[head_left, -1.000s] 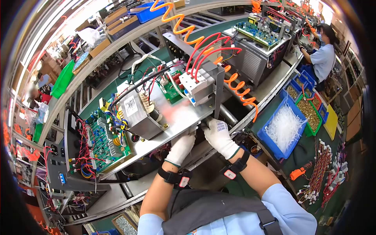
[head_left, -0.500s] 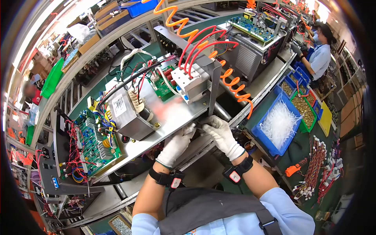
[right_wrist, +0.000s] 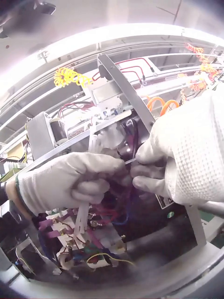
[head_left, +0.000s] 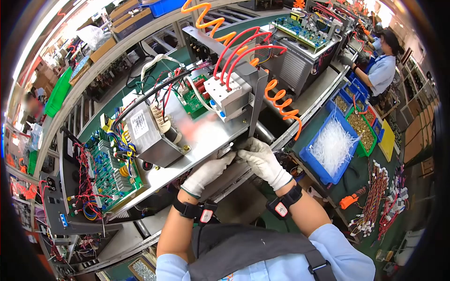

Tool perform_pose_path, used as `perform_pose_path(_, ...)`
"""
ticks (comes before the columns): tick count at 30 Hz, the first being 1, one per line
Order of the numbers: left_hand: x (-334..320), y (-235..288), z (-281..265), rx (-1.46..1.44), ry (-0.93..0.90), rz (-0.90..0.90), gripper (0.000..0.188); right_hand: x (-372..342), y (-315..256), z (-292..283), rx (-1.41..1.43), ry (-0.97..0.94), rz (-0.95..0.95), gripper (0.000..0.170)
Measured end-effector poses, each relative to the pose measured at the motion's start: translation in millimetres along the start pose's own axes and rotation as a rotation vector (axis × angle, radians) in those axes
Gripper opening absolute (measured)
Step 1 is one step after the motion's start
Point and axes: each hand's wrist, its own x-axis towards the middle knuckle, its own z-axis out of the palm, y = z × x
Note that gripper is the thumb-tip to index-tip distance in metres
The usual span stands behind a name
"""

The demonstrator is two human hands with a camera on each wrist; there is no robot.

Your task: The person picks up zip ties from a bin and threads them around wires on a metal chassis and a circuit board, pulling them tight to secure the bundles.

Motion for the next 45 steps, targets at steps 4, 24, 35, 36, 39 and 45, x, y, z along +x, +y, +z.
perform_pose_path(4, -20, 50, 26, 0.162, 0.145, 0.048, 0.043, 0, 5, 5, 0.177, 0.009, 0.056, 0.022)
perform_pose_path(24, 17, 8, 25, 0.887, 0.871, 0.372, 0.043, -24, -10, 35, 0.458, 0.058, 0.129, 0.020)
perform_pose_path(35, -103, -6, 124, 0.324, 0.134, 0.165, 0.014, -110, -28, 27, -0.755, -0.250, -0.164, 0.017)
perform_pose_path(36, -105, -25, 127, 0.173, 0.102, 0.163, 0.012, -117, -25, 27, -0.586, -0.280, -0.001, 0.014)
perform_pose_path(39, -117, -42, 134, 0.106, -0.002, 0.078, 0.015, -125, -32, 34, -0.508, -0.295, 0.282, 0.027)
perform_pose_path(45, -134, -52, 133, 0.132, -0.109, 0.346, 0.024, -127, -16, 33, -0.498, -0.293, 0.232, 0.027)
